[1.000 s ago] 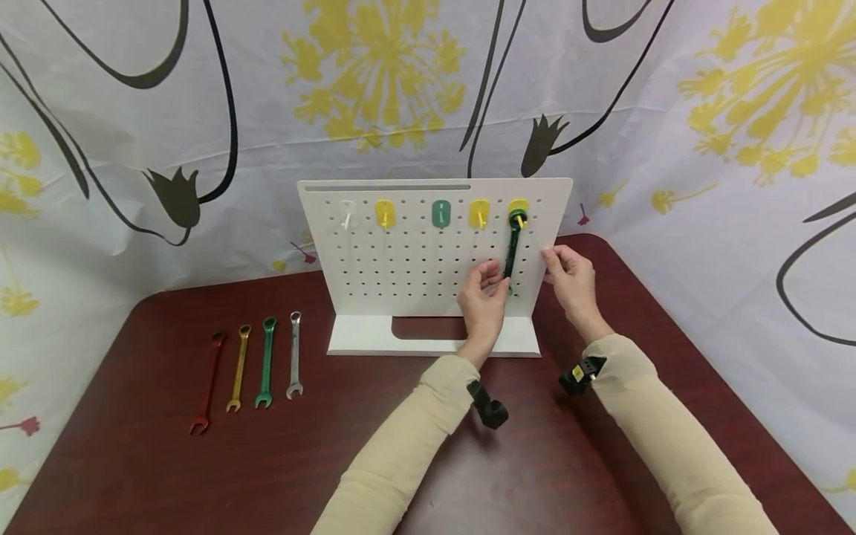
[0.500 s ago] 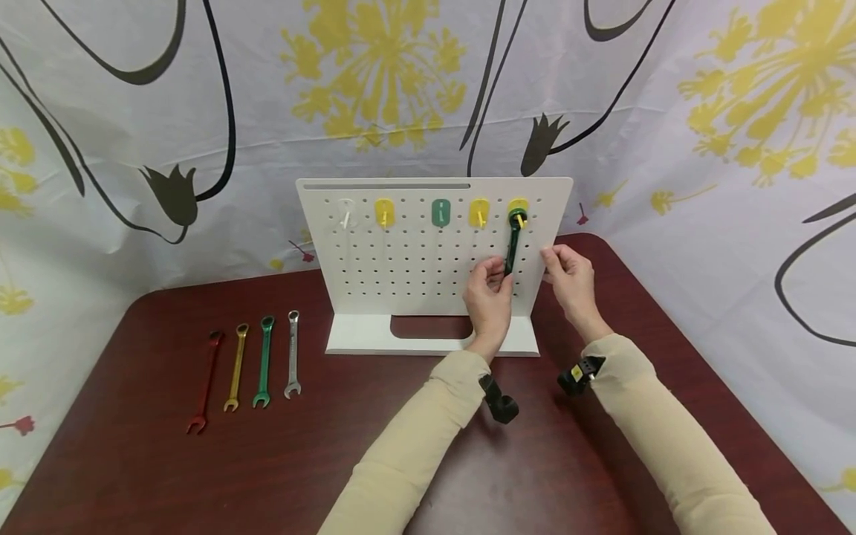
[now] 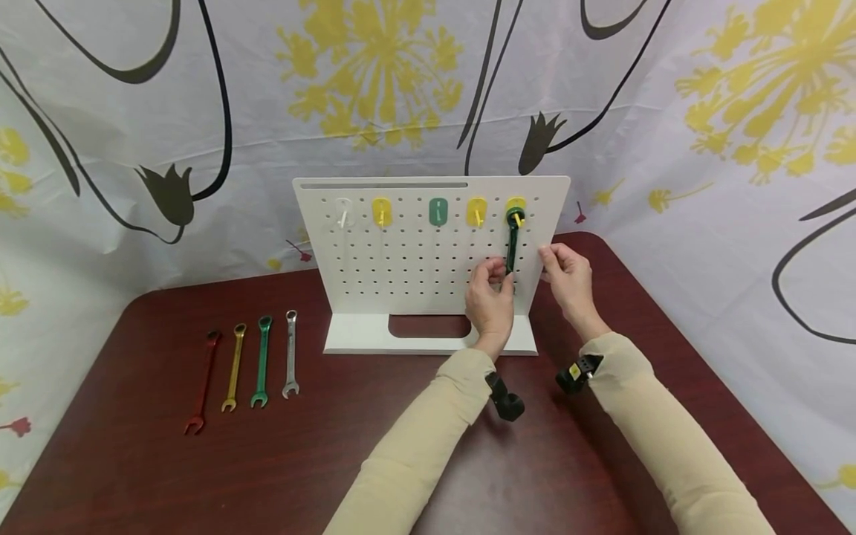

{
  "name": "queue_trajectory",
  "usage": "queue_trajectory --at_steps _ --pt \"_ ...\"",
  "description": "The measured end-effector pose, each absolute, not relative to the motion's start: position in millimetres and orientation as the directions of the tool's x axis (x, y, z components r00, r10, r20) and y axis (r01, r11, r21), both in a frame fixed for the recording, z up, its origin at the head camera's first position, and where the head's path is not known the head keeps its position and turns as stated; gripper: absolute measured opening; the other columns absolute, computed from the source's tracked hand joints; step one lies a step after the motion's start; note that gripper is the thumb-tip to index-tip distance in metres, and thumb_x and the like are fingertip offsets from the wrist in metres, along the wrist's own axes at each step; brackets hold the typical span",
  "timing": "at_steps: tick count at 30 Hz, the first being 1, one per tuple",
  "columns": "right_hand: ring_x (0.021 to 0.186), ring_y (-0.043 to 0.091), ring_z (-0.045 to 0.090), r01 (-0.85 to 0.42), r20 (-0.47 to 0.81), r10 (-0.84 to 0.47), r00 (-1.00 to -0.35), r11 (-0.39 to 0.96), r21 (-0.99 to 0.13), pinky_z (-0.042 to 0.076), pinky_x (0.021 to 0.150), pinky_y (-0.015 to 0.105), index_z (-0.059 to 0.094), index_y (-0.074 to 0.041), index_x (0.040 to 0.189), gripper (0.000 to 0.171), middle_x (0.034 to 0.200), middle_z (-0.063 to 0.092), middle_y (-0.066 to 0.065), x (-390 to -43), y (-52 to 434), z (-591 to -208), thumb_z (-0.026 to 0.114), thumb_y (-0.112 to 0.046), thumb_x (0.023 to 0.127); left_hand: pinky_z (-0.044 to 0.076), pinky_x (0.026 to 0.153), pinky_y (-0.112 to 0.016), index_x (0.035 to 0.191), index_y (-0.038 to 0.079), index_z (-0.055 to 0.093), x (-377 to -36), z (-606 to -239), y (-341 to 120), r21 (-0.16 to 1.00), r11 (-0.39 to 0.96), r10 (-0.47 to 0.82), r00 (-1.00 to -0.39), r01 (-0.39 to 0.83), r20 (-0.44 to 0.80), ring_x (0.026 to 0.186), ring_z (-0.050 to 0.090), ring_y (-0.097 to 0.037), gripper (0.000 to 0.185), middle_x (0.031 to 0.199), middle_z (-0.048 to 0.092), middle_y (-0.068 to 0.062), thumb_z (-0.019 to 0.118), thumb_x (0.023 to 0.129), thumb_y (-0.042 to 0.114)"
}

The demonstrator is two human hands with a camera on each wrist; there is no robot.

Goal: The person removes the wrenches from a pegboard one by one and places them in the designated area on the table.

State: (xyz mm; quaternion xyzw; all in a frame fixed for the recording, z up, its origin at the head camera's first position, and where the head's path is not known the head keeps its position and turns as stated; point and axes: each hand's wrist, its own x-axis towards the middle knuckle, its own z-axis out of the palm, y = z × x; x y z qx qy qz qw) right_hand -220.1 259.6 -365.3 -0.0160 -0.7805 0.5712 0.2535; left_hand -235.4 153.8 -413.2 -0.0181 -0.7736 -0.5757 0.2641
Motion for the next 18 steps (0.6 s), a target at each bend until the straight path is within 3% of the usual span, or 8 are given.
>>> queue_trajectory --at_steps 9,18 --pt "0.071 -0.001 0.060 -0.259 0.359 0.328 -0.874 0.311 -0.914 0.053 0.064 0.012 0.060 0.014 0.096 0.029 0.073 0.058 -0.006 -222.3 260.3 -366.4 0.055 -0.014 0.096 0.043 0.054 -0.020 0.092 0.023 0.067 -235.1 -411.6 156.9 0.869 0.395 -0.320 -0.842 0.298 0.434 0.074 0.062 -0.004 0.018 0.079 0.065 0.011 0.077 0.077 0.021" --pt "0.069 -0.001 0.059 -0.265 0.367 0.323 -0.872 0.318 -0.910 0.051 0.062 0.009 0.060 0.015 0.095 0.028 0.071 0.058 -0.006 -221.6 260.7 -365.9 0.055 -0.013 0.095 0.042 0.054 -0.019 0.089 0.021 0.065 -232.6 -408.0 158.7 0.890 0.364 -0.325 -0.858 0.275 0.398 0.074 0.061 -0.006 0.016 0.080 0.064 0.009 0.077 0.077 0.022"
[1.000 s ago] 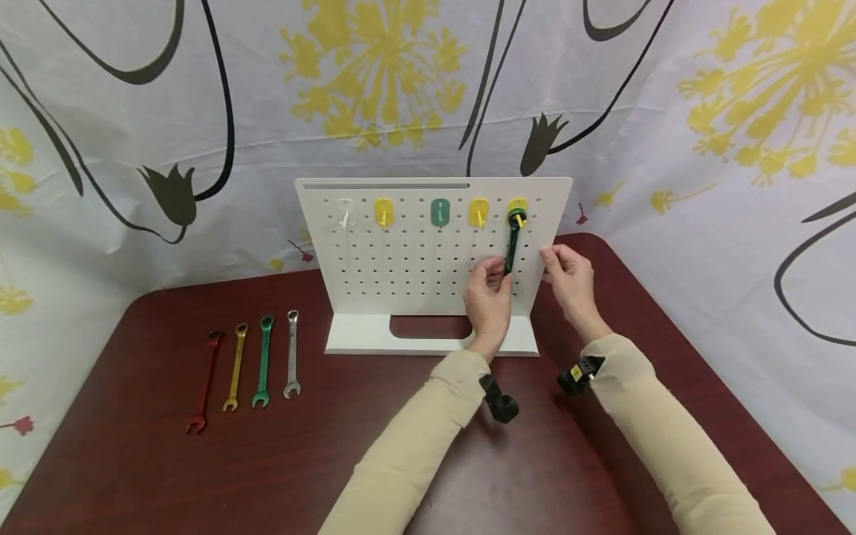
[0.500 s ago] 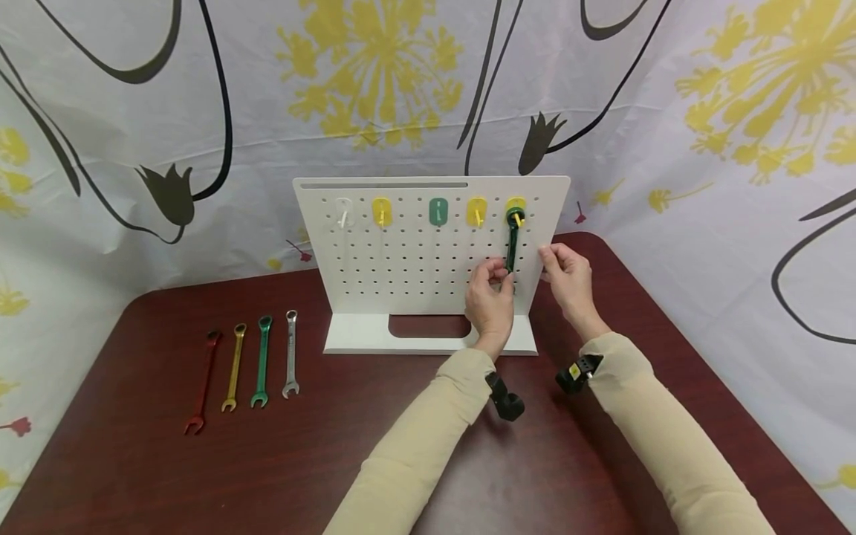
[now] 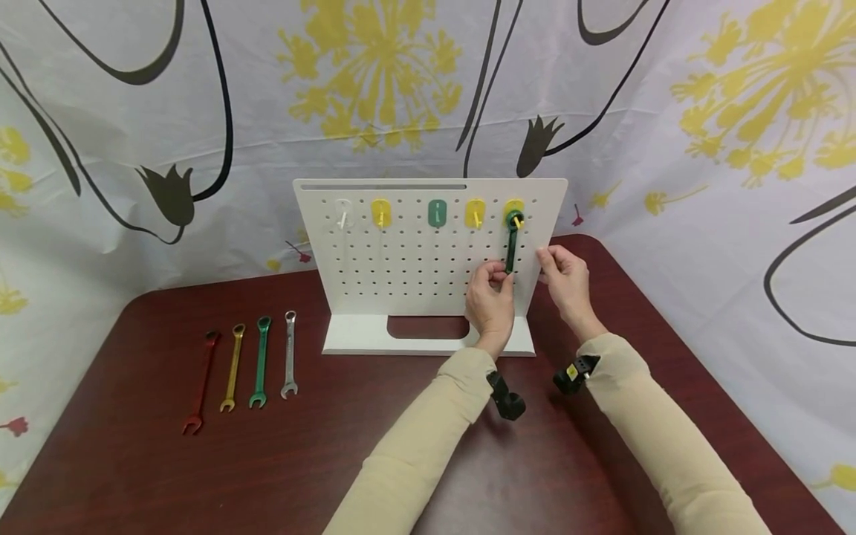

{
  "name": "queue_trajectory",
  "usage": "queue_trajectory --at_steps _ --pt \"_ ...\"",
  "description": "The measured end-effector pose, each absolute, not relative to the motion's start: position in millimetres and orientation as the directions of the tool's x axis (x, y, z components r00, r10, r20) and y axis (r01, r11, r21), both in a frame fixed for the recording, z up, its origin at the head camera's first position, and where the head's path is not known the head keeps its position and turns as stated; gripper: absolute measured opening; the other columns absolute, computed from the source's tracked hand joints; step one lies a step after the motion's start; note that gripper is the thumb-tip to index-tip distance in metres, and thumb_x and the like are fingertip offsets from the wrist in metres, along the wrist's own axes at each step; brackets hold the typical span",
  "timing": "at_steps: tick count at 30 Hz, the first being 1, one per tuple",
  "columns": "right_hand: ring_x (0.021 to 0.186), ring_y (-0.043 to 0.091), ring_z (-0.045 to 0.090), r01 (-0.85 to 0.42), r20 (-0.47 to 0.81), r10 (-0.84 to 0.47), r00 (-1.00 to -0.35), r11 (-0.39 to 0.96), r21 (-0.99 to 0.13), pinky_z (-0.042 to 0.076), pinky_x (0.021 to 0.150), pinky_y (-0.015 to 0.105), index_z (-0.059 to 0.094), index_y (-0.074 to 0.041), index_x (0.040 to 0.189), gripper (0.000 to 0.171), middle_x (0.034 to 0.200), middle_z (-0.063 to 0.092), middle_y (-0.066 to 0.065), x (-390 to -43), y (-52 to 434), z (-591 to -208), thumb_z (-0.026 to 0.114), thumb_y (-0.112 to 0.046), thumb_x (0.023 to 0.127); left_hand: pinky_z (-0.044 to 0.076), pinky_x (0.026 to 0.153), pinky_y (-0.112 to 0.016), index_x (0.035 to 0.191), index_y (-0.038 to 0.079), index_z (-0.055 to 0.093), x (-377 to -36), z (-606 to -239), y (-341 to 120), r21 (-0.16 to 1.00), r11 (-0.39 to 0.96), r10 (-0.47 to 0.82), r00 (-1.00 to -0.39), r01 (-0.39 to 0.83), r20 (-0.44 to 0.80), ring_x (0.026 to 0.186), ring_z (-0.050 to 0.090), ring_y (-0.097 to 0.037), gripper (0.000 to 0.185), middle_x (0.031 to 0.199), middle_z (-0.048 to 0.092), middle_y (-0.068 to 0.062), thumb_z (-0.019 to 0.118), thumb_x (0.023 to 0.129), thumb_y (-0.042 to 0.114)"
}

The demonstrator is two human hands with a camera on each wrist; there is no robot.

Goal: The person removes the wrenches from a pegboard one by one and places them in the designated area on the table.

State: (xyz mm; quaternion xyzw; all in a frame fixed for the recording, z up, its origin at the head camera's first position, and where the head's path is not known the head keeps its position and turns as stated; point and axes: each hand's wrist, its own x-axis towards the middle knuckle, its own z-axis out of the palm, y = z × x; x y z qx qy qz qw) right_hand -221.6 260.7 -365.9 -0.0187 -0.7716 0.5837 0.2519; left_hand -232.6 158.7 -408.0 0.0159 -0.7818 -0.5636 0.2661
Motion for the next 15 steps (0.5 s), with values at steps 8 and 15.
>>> queue_trajectory --at_steps 8,15 --pt "0.069 0.000 0.060 -0.262 0.365 0.324 -0.873 0.319 -0.911 0.052 0.063 0.011 0.060 0.015 0.095 0.029 0.075 0.060 -0.005 -221.5 260.0 -365.1 0.055 -0.014 0.095 0.045 0.057 -0.022 0.087 0.017 0.064 -231.8 -408.1 155.8 0.895 0.334 -0.300 -0.867 0.296 0.399 0.077 0.063 -0.009 0.015 0.084 0.065 0.005 0.076 0.078 0.021" --pt "0.072 0.000 0.060 -0.255 0.363 0.318 -0.876 0.332 -0.908 0.054 0.066 0.014 0.060 0.014 0.096 0.029 0.078 0.060 -0.006 -220.1 260.6 -364.2 0.054 -0.014 0.096 0.050 0.064 -0.019 0.090 0.010 0.065 -231.3 -408.1 149.7 0.919 0.210 -0.226 -0.897 0.335 0.379 0.075 0.067 -0.012 0.015 0.085 0.071 -0.001 0.075 0.080 0.015"
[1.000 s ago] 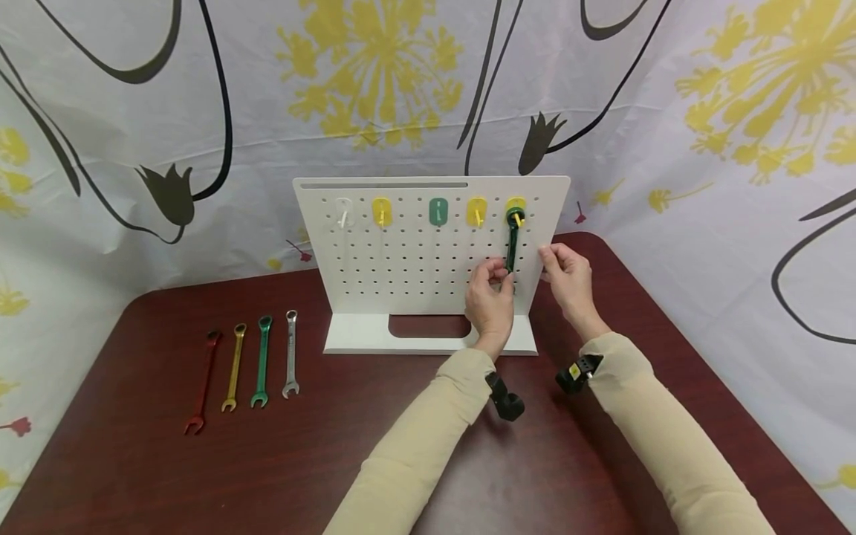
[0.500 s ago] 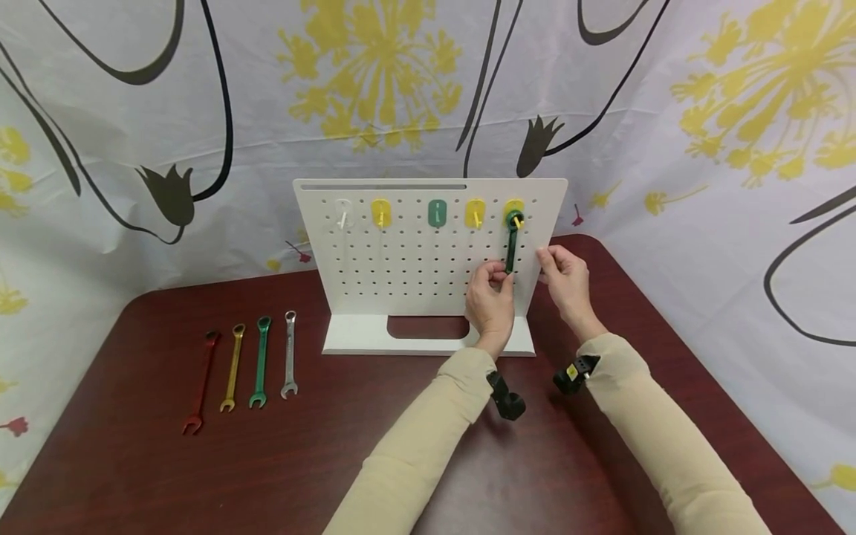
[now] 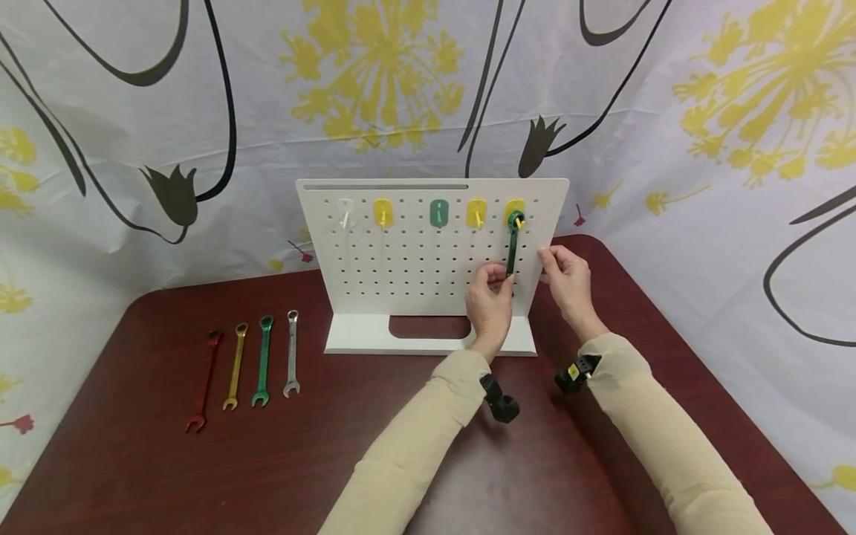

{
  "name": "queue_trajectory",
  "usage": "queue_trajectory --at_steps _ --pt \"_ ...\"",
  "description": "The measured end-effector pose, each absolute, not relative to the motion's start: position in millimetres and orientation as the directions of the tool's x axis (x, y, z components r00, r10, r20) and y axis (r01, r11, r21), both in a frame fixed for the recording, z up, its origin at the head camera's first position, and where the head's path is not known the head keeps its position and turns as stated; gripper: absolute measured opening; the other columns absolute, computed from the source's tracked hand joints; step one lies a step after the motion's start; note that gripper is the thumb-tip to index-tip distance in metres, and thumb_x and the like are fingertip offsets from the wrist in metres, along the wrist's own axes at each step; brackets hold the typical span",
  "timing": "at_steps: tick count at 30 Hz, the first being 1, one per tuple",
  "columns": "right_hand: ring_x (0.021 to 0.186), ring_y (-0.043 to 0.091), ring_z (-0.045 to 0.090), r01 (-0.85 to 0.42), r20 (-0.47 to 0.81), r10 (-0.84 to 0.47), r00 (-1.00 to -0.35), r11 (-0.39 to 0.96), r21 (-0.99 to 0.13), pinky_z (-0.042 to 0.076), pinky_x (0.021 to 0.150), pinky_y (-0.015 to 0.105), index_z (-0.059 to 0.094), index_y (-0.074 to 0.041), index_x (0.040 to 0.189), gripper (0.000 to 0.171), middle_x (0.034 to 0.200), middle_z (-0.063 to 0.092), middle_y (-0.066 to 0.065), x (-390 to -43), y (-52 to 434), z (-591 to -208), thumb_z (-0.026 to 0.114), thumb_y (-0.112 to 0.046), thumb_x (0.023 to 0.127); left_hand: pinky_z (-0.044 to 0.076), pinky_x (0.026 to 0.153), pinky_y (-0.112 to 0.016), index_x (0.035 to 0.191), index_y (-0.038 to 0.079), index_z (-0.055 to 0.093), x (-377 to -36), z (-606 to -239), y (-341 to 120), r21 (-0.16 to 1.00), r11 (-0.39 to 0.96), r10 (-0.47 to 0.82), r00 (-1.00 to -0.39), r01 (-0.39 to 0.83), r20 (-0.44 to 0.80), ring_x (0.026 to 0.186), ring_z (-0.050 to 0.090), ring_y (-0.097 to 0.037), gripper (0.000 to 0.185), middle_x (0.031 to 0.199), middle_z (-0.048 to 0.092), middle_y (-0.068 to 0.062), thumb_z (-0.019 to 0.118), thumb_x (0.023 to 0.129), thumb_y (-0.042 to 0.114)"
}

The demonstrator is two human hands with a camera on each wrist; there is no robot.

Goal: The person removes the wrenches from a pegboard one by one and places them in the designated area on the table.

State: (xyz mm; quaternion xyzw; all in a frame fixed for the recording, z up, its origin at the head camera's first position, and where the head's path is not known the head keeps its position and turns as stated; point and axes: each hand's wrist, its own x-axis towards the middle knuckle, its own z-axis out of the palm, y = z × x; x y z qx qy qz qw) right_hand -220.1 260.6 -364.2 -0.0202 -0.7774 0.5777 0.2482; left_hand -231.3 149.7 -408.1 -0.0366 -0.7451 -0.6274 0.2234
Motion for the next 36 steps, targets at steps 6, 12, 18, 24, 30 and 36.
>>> queue_trajectory --at_steps 6,12,18,24,30,36 --pt "0.070 0.001 0.058 -0.252 0.364 0.313 -0.877 0.346 -0.904 0.056 0.069 0.020 0.060 0.014 0.096 0.029 0.071 0.055 -0.005 -221 261 -365 0.053 -0.015 0.096 0.053 0.069 -0.016 0.097 0.003 0.066 -230 -409 145 0.913 0.075 -0.130 -0.903 0.402 0.409 0.075 0.067 -0.017 0.017 0.086 0.071 -0.010 0.072 0.081 0.005" --pt "0.074 0.000 0.059 -0.242 0.359 0.312 -0.879 0.357 -0.902 0.056 0.072 0.026 0.060 0.013 0.097 0.029 0.074 0.057 -0.005 -221 261 -364 0.053 -0.015 0.096 0.053 0.069 -0.015 0.099 0.002 0.067 -228 -409 141 0.905 0.040 -0.096 -0.900 0.423 0.425 0.075 0.067 -0.019 0.019 0.086 0.070 -0.013 0.072 0.080 0.003" --pt "0.073 0.004 0.058 -0.238 0.360 0.315 -0.878 0.366 -0.900 0.056 0.073 0.026 0.060 0.013 0.098 0.029 0.076 0.058 -0.005 -221 260 -364 0.053 -0.015 0.096 0.053 0.070 -0.015 0.100 0.001 0.067 -227 -410 136 0.903 0.018 -0.055 -0.901 0.429 0.429 0.078 0.067 -0.019 0.019 0.088 0.071 -0.013 0.071 0.081 0.004" --pt "0.075 0.002 0.059 -0.227 0.358 0.317 -0.878 0.381 -0.896 0.055 0.075 0.033 0.060 0.013 0.098 0.029 0.078 0.058 -0.006 -220 260 -363 0.052 -0.015 0.097 0.053 0.071 -0.016 0.100 0.002 0.068 -225 -410 133 0.904 0.013 -0.018 -0.904 0.428 0.428 0.079 0.067 -0.018 0.020 0.088 0.071 -0.012 0.071 0.081 0.004" --pt "0.078 0.001 0.059 -0.209 0.349 0.322 -0.880 0.398 -0.893 0.054 0.069 0.015 0.060 0.013 0.099 0.031 0.084 0.060 0.004 -219 259 -362 0.051 -0.016 0.097 0.053 0.072 -0.018 0.101 0.001 0.068 -219 -407 130 0.912 -0.006 0.000 -0.912 0.411 0.411 0.080 0.067 -0.020 0.020 0.090 0.071 -0.013 0.071 0.081 0.002" --pt "0.080 0.002 0.060 -0.198 0.339 0.333 -0.880 0.392 -0.899 0.051 0.066 0.008 0.062 0.009 0.100 0.034 0.086 0.061 -0.001 -232 270 -380 0.052 -0.023 0.097 0.053 0.071 -0.017 0.101 0.003 0.068 -218 -410 126 0.911 -0.006 0.028 -0.911 0.412 0.412 0.079 0.067 -0.017 0.020 0.091 0.071 -0.011 0.072 0.081 0.005"
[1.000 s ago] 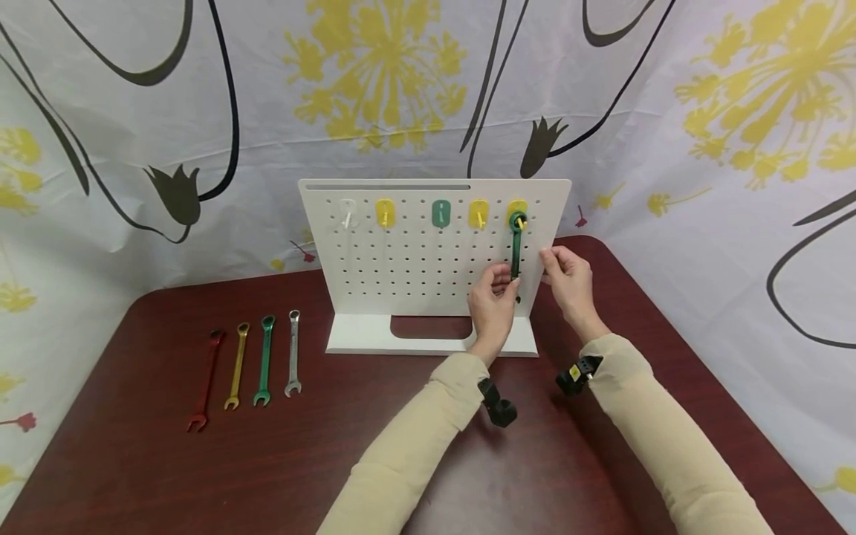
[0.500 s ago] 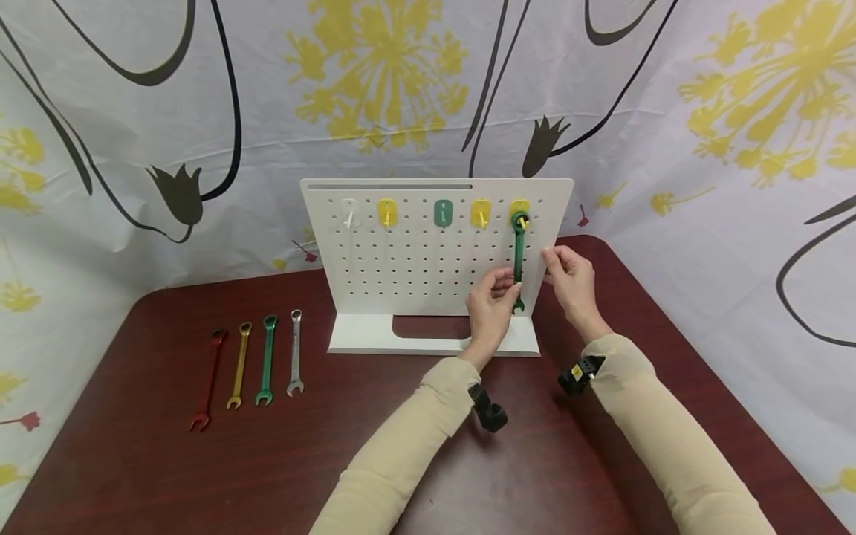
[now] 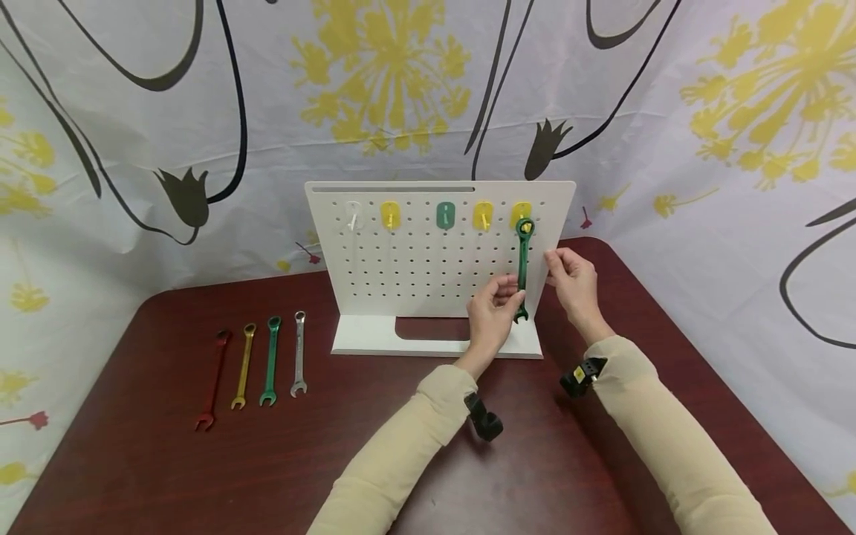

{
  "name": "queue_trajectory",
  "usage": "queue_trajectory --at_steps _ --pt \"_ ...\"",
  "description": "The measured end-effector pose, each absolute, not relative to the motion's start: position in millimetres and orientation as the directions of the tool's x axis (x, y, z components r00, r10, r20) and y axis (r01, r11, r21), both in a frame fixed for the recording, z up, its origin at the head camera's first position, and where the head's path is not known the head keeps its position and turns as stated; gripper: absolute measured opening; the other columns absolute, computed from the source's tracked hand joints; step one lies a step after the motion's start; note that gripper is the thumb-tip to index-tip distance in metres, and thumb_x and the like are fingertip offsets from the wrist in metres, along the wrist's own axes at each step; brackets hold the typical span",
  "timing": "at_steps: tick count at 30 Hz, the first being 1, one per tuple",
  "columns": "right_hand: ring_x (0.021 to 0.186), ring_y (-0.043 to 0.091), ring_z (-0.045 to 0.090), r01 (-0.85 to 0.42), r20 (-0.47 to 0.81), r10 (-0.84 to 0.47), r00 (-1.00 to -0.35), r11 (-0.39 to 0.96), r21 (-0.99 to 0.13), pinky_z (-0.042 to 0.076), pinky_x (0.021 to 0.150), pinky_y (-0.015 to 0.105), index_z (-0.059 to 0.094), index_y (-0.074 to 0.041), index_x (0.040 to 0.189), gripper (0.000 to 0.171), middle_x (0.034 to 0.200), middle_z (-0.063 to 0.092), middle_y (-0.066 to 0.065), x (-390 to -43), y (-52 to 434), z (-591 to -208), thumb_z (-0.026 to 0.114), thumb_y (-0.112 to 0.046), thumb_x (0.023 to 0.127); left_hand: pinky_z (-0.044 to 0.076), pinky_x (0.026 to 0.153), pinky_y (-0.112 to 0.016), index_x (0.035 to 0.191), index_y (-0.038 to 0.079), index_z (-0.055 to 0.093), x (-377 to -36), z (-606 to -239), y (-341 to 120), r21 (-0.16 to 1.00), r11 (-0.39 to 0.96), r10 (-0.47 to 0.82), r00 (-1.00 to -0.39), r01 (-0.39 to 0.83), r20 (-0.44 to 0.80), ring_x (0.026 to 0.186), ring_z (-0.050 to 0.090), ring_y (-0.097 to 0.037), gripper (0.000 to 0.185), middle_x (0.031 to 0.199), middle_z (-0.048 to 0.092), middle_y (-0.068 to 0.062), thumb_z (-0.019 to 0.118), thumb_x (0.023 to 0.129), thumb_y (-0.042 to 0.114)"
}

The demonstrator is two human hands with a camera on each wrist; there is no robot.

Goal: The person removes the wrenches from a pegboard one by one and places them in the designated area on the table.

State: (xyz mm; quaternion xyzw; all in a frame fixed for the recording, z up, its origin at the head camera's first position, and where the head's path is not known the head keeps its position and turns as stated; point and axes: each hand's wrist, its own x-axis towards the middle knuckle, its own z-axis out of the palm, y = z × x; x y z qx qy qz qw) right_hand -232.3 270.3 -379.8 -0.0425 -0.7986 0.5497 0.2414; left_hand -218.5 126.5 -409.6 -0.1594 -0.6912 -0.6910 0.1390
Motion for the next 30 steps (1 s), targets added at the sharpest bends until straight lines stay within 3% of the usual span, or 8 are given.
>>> queue_trajectory --at_steps 5,12,17,24,30 --pt "0.081 -0.001 0.060 -0.208 0.355 0.334 -0.873 0.404 -0.891 0.053 0.069 0.013 0.062 0.006 0.099 0.038 0.086 0.062 -0.005 -238 275 -389 0.053 -0.031 0.096 0.053 0.072 -0.016 0.103 0.004 0.068 -214 -409 122 0.914 -0.008 0.061 -0.912 0.405 0.405 0.080 0.067 -0.014 0.021 0.093 0.071 -0.010 0.071 0.082 0.005" --pt "0.080 -0.001 0.059 -0.214 0.363 0.325 -0.873 0.415 -0.885 0.055 0.078 0.036 0.063 0.002 0.098 0.037 0.090 0.064 -0.001 -237 276 -390 0.052 -0.034 0.095 0.053 0.070 -0.017 0.102 0.003 0.067 -211 -408 118 0.912 -0.014 0.084 -0.908 0.411 0.411 0.078 0.067 -0.012 0.020 0.091 0.071 -0.011 0.071 0.082 0.005" --pt "0.078 -0.001 0.059 -0.211 0.361 0.331 -0.872 0.411 -0.887 0.056 0.076 0.032 0.063 0.004 0.099 0.039 0.088 0.063 -0.006 -238 277 -390 0.053 -0.034 0.095 0.053 0.069 -0.016 0.101 0.003 0.067 -209 -407 115 0.916 -0.023 0.100 -0.911 0.401 0.401 0.077 0.066 -0.010 0.020 0.090 0.071 -0.012 0.071 0.082 0.004" --pt "0.078 0.000 0.058 -0.201 0.355 0.330 -0.875 0.419 -0.885 0.054 0.079 0.039 0.062 0.003 0.099 0.039 0.083 0.060 -0.008 -237 276 -389 0.052 -0.034 0.095 0.054 0.070 -0.017 0.102 0.002 0.067 -204 -403 108 0.919 -0.025 0.139 -0.909 0.395 0.394 0.078 0.067 -0.013 0.020 0.092 0.071 -0.013 0.070 0.083 0.004" --pt "0.075 -0.002 0.058 -0.201 0.344 0.335 -0.877 0.394 -0.897 0.055 0.071 0.020 0.062 0.006 0.099 0.037 0.079 0.059 -0.014 -238 276 -388 0.054 -0.029 0.095 0.055 0.069 -0.019 0.105 0.002 0.066 -200 -398 100 0.954 -0.082 0.220 -0.928 0.289 0.300 0.079 0.066 -0.009 0.022 0.094 0.070 -0.015 0.070 0.084 0.006"
